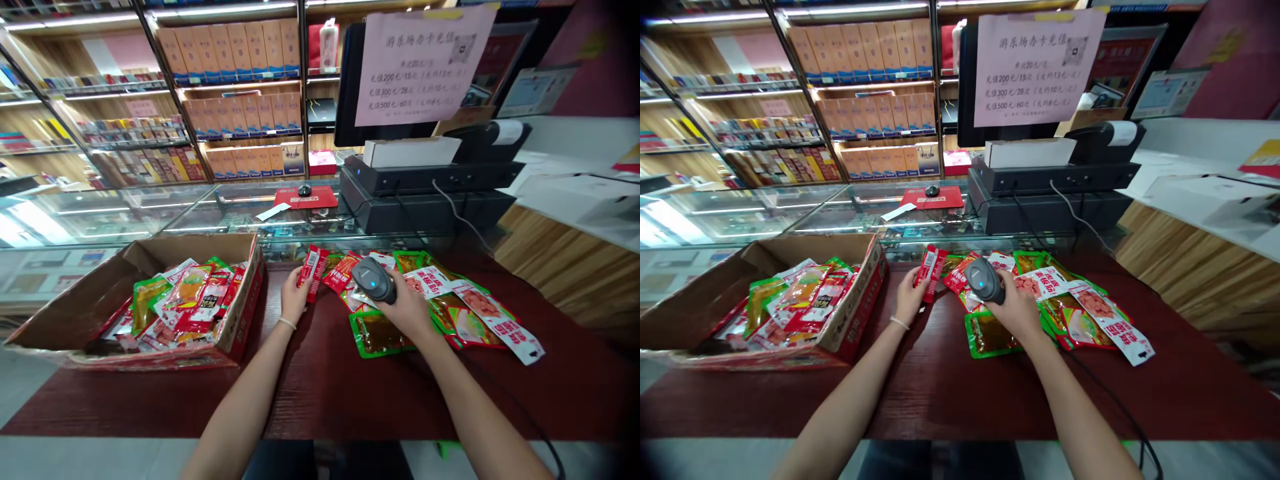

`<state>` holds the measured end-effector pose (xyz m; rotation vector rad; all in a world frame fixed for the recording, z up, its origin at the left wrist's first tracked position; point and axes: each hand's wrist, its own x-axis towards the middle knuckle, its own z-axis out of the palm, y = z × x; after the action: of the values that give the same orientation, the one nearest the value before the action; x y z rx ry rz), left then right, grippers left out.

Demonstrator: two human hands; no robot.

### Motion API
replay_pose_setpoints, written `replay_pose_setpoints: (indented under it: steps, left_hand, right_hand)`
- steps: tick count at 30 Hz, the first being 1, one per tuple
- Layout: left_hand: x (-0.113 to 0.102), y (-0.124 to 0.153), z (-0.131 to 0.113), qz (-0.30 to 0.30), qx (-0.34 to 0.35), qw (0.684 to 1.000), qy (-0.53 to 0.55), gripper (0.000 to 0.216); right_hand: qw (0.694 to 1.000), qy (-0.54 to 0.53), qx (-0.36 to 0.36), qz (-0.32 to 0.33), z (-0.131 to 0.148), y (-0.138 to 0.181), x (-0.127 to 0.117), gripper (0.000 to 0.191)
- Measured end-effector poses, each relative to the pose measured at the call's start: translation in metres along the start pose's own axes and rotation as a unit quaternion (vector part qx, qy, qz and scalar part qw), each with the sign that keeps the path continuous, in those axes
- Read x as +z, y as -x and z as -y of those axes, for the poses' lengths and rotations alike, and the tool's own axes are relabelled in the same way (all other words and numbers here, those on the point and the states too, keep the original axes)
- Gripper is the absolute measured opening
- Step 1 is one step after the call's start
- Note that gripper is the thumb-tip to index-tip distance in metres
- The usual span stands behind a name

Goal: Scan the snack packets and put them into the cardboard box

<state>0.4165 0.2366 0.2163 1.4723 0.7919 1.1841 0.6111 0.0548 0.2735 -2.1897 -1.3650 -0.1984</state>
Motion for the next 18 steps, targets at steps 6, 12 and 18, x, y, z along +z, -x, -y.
replay_pose_setpoints:
  steps: [6, 12, 18]
  left_hand:
    - [-0.006, -0.005, 0.009, 0.001, -0.01, 1.0, -0.029, 0.031]
    - [-0.004, -0.005, 0.013, 0.017, 0.005, 0.999, -0.047, 0.031]
    - [-0.005, -0.003, 0.01, 0.015, 0.037, 0.992, -0.116, 0.027]
  right_hand:
    - [0.993, -0.035, -0.099, 0.059, 0.012, 0.009, 0.007, 0.06]
    - [0.988, -0.039, -0.128, 0.077, 0.016, 0.012, 0.006, 0.052]
    - [0.986, -0.023, -0.151, 0.069, 0.015, 0.012, 0.006, 0.039]
